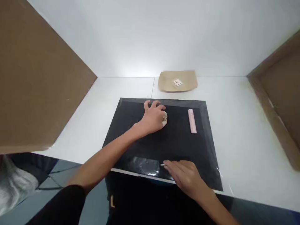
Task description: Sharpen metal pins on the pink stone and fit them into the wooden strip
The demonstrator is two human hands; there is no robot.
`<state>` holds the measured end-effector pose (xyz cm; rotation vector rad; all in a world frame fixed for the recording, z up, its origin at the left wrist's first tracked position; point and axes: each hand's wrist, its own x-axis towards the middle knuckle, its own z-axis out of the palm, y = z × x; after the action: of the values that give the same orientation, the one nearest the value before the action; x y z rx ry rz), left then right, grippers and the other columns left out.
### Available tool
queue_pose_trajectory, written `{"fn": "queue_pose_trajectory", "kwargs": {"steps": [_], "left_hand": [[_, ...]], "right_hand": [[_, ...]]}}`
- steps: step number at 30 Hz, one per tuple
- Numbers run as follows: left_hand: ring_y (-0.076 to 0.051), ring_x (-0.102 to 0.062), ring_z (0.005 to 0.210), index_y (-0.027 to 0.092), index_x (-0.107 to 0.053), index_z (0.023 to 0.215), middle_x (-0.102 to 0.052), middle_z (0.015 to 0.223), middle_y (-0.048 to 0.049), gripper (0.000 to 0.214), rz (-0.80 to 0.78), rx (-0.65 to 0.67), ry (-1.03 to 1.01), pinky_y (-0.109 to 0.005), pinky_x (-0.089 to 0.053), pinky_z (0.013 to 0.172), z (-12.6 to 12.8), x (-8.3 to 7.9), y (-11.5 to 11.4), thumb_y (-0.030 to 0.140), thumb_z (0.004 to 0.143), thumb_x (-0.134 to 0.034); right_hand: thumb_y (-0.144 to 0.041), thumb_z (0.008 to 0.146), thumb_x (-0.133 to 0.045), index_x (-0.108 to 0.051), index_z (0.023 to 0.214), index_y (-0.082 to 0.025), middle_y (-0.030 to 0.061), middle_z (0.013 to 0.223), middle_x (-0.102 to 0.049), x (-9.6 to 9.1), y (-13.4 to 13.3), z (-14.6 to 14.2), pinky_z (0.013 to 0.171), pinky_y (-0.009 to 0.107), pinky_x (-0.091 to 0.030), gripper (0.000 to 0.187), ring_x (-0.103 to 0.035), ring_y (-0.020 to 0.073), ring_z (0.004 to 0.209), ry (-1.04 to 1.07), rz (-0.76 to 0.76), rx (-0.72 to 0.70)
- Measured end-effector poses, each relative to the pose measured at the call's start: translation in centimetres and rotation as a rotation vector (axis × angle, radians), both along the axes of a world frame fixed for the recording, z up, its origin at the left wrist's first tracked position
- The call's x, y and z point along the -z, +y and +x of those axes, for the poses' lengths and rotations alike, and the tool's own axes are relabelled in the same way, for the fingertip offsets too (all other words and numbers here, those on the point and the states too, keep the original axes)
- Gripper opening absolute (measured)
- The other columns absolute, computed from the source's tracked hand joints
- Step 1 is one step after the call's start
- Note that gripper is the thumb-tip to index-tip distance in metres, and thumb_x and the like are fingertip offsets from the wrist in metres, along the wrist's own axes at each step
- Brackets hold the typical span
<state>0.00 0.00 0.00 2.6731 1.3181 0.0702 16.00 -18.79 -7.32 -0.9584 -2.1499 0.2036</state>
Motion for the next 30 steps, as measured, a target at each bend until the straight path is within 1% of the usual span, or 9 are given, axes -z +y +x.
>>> {"fn": "queue_pose_trajectory", "kwargs": {"steps": [5, 9, 12, 15, 17, 20, 23, 26, 30], "left_hand": [[-0.039, -0.045, 0.144, 0.02, -0.081, 0.09, -0.07, 0.137, -0.011, 0.019, 0.037, 0.048, 0.05, -0.072, -0.023, 0.117, 0.5, 0.2, -0.3, 0.014, 0.091, -0.063], [-0.04, -0.042, 0.148, 0.015, -0.081, 0.094, -0.065, 0.143, -0.0155, 0.022, 0.269, 0.187, 0.167, -0.066, -0.026, 0.12, 1.4, 0.6, -1.2, 0.007, 0.087, -0.062], [-0.034, -0.043, 0.149, 0.013, -0.079, 0.099, -0.064, 0.145, -0.0152, 0.027, 0.456, 0.294, 0.217, -0.055, -0.028, 0.123, 1.7, 0.0, -3.2, 0.002, 0.088, -0.057], [-0.033, -0.044, 0.148, 0.015, -0.078, 0.098, -0.063, 0.146, -0.0144, 0.02, 0.463, 0.336, 0.158, -0.053, -0.026, 0.123, 0.7, -0.9, -6.3, 0.007, 0.086, -0.063], [-0.037, -0.049, 0.141, 0.017, -0.077, 0.089, -0.07, 0.134, -0.0128, 0.01, 0.325, 0.286, 0.072, -0.059, -0.027, 0.12, -0.9, -1.0, -8.2, 0.015, 0.083, -0.07], [-0.033, -0.061, 0.124, 0.02, -0.075, 0.081, -0.077, 0.116, -0.0081, 0.006, 0.163, 0.157, -0.032, -0.06, -0.031, 0.114, -3.5, -0.1, -10.0, 0.02, 0.087, -0.072], [-0.036, -0.059, 0.128, 0.02, -0.075, 0.082, -0.076, 0.122, -0.0091, 0.007, 0.139, -0.004, -0.094, -0.064, -0.029, 0.112, -5.1, 1.5, -10.4, 0.016, 0.087, -0.072], [-0.037, -0.056, 0.134, 0.021, -0.076, 0.09, -0.074, 0.129, -0.01, 0.008, 0.137, -0.15, -0.151, -0.068, -0.027, 0.112, -5.3, 2.5, -10.0, 0.016, 0.09, -0.07], [-0.038, -0.054, 0.136, 0.021, -0.076, 0.097, -0.072, 0.132, -0.0099, 0.008, 0.087, -0.217, -0.179, -0.069, -0.026, 0.113, -5.1, 3.2, -9.8, 0.019, 0.091, -0.072]], "right_hand": [[-0.011, 0.106, -0.054, -0.064, 0.112, -0.01, 0.0009, 0.074, -0.073, -0.2, 0.3, 0.0, 0.053, 0.032, -0.038, 0.012, -0.063, 0.0125, 0.054, 0.0, -0.016, 0.01], [-0.013, 0.108, -0.052, -0.065, 0.112, -0.012, 0.0009, 0.075, -0.074, -0.2, 0.3, 0.1, 0.054, 0.031, -0.039, 0.013, -0.064, 0.0125, 0.055, -0.013, -0.038, 0.001], [-0.014, 0.108, -0.052, -0.065, 0.112, -0.013, 0.002, 0.079, -0.077, -0.1, 0.2, 0.2, 0.055, 0.03, -0.042, 0.014, -0.067, 0.0128, 0.058, -0.006, -0.044, 0.002], [-0.013, 0.108, -0.053, -0.065, 0.113, -0.012, 0.003, 0.083, -0.078, 0.1, 0.0, 0.4, 0.057, 0.03, -0.045, 0.013, -0.07, 0.0131, 0.06, 0.016, -0.035, 0.015], [-0.013, 0.107, -0.054, -0.065, 0.114, -0.011, 0.0037, 0.086, -0.079, 0.1, -0.1, 0.5, 0.057, 0.03, -0.047, 0.013, -0.069, 0.0133, 0.06, 0.024, -0.043, 0.031], [-0.012, 0.106, -0.057, -0.066, 0.115, -0.011, 0.0047, 0.089, -0.079, 0.2, -0.2, 0.7, 0.057, 0.029, -0.048, 0.013, -0.068, 0.0126, 0.059, 0.035, -0.066, 0.045], [-0.011, 0.105, -0.057, -0.065, 0.116, -0.012, 0.0048, 0.089, -0.08, 0.0, -0.2, 0.7, 0.058, 0.028, -0.05, 0.014, -0.07, 0.0129, 0.061, 0.039, -0.065, 0.031], [-0.013, 0.106, -0.057, -0.065, 0.116, -0.013, 0.0047, 0.09, -0.08, -0.1, -0.1, 0.7, 0.062, 0.027, -0.054, 0.013, -0.073, 0.0134, 0.064, 0.043, -0.086, 0.027], [-0.015, 0.107, -0.055, -0.065, 0.116, -0.014, 0.0044, 0.091, -0.08, -0.1, -0.1, 0.8, 0.063, 0.026, -0.057, 0.013, -0.075, 0.0142, 0.065, 0.044, -0.074, 0.04]]}}
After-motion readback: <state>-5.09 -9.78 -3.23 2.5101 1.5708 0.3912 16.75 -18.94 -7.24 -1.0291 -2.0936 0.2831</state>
